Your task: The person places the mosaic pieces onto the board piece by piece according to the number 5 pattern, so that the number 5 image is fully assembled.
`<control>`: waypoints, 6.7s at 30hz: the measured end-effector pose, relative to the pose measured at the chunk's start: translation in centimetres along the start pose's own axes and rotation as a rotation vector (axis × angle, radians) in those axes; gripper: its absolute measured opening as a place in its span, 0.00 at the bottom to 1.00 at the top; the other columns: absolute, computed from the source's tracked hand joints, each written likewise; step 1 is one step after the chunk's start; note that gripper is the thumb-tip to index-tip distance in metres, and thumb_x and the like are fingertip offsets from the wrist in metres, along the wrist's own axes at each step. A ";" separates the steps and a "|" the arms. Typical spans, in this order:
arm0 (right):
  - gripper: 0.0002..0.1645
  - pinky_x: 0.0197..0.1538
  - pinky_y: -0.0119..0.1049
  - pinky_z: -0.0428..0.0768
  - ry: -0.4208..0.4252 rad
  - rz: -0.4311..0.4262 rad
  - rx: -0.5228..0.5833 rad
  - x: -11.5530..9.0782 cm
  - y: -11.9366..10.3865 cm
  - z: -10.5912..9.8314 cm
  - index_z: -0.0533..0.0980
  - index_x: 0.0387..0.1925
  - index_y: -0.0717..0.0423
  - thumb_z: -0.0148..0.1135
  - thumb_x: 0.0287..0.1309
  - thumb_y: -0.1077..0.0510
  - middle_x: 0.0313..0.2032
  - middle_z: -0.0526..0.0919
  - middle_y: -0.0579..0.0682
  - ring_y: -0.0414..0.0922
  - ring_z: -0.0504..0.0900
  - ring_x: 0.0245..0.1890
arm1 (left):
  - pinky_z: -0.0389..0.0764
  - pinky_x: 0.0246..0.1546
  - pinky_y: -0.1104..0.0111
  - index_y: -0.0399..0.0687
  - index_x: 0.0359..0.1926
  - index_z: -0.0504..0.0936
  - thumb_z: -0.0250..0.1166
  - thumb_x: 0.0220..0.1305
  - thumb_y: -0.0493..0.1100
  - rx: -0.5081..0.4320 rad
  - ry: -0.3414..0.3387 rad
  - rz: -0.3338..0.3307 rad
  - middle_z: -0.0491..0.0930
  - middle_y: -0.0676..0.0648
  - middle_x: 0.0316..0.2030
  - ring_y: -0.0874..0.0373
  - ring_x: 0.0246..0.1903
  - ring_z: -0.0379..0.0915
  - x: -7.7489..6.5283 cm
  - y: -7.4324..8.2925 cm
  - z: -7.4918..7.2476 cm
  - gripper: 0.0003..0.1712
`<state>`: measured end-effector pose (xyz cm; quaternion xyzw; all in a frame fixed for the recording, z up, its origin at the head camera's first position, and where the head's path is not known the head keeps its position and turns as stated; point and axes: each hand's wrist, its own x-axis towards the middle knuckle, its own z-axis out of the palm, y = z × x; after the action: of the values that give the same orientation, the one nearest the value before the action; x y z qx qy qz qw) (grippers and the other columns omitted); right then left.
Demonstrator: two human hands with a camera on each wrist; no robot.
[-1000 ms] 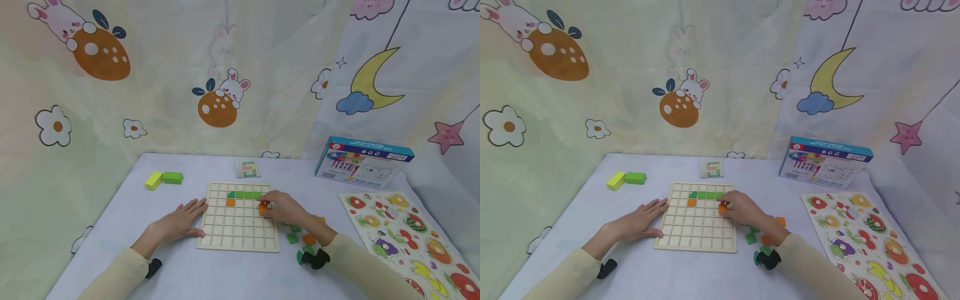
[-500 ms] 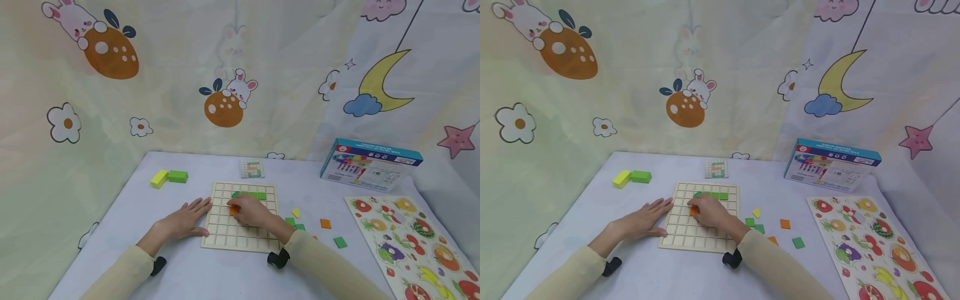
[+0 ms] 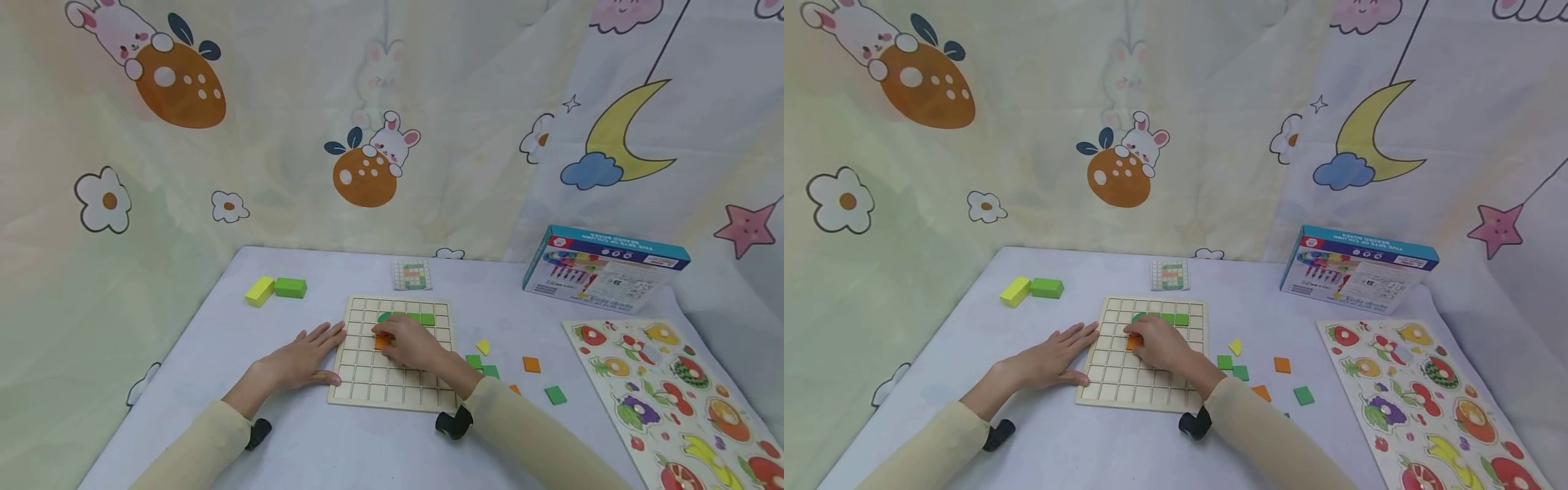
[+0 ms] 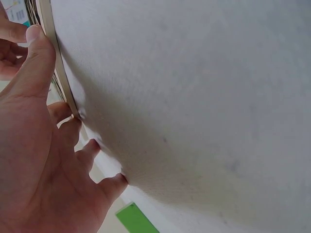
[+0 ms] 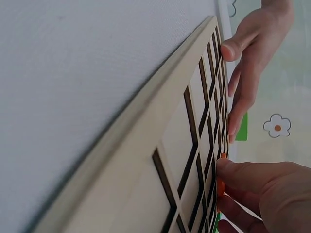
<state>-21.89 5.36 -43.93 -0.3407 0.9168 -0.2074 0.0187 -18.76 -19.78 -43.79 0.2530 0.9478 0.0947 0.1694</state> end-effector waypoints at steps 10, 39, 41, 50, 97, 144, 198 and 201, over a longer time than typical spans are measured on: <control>0.22 0.51 0.38 0.81 0.003 0.055 0.074 -1.7 1.1 -1.0 0.79 0.55 0.52 0.67 0.58 0.59 0.50 0.83 0.47 0.43 0.80 0.48 | 0.51 0.70 0.39 0.47 0.76 0.49 0.58 0.58 0.69 0.004 0.003 0.009 0.44 0.45 0.77 0.41 0.76 0.39 0.1 -0.2 0.2 0.55; 0.22 0.50 0.41 0.83 0.125 0.318 0.035 -19.5 14.8 -6.9 0.79 0.53 0.52 0.69 0.54 0.62 0.47 0.85 0.46 0.47 0.82 0.48 | 0.51 0.70 0.38 0.46 0.76 0.49 0.56 0.60 0.70 -0.004 0.013 0.031 0.42 0.46 0.77 0.41 0.76 0.37 0.2 -0.6 0.5 0.54; 0.22 0.50 0.42 0.83 0.123 0.324 0.041 -19.5 14.7 -6.9 0.79 0.53 0.53 0.68 0.55 0.62 0.48 0.85 0.47 0.48 0.82 0.49 | 0.51 0.70 0.38 0.46 0.76 0.49 0.56 0.60 0.69 0.000 0.012 0.031 0.43 0.46 0.77 0.41 0.76 0.37 0.3 -0.6 0.5 0.54; 0.24 0.54 0.49 0.81 0.151 0.359 0.120 -15.1 10.7 -6.3 0.78 0.56 0.52 0.69 0.56 0.59 0.47 0.84 0.46 0.46 0.80 0.48 | 0.52 0.70 0.39 0.45 0.76 0.50 0.57 0.60 0.68 0.018 0.009 0.026 0.43 0.45 0.77 0.41 0.76 0.38 0.0 -0.3 0.2 0.53; 0.23 0.49 0.41 0.80 0.101 0.199 0.179 -5.2 3.9 -3.1 0.79 0.55 0.52 0.68 0.56 0.61 0.45 0.85 0.47 0.44 0.79 0.45 | 0.51 0.71 0.40 0.47 0.76 0.49 0.58 0.58 0.69 0.010 -0.001 0.006 0.43 0.46 0.77 0.41 0.76 0.38 0.1 -0.2 0.3 0.55; 0.24 0.50 0.40 0.82 0.085 0.238 0.139 -8.0 4.4 -3.8 0.80 0.54 0.56 0.70 0.52 0.64 0.44 0.84 0.47 0.42 0.79 0.44 | 0.51 0.70 0.38 0.45 0.76 0.49 0.58 0.58 0.69 -0.019 -0.003 0.015 0.44 0.45 0.77 0.41 0.76 0.38 0.1 -0.2 0.5 0.55; 0.26 0.47 0.43 0.81 0.171 0.505 0.036 -11.0 9.6 -4.4 0.76 0.56 0.60 0.69 0.53 0.63 0.41 0.82 0.52 0.44 0.76 0.39 | 0.51 0.70 0.39 0.46 0.76 0.49 0.57 0.59 0.70 0.008 0.009 0.022 0.43 0.46 0.77 0.41 0.76 0.37 0.4 -0.4 0.3 0.54; 0.25 0.48 0.44 0.81 0.186 0.493 0.051 -10.8 9.2 -4.5 0.77 0.56 0.60 0.68 0.54 0.64 0.43 0.83 0.53 0.45 0.78 0.41 | 0.51 0.70 0.38 0.46 0.76 0.49 0.57 0.58 0.70 0.012 0.006 0.020 0.43 0.45 0.77 0.41 0.76 0.38 0.5 -0.3 0.2 0.55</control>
<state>-20.05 20.11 -44.62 -0.0857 0.9644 -0.2501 -0.0068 -19.22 -19.80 -44.21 0.2634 0.9462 0.0916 0.1639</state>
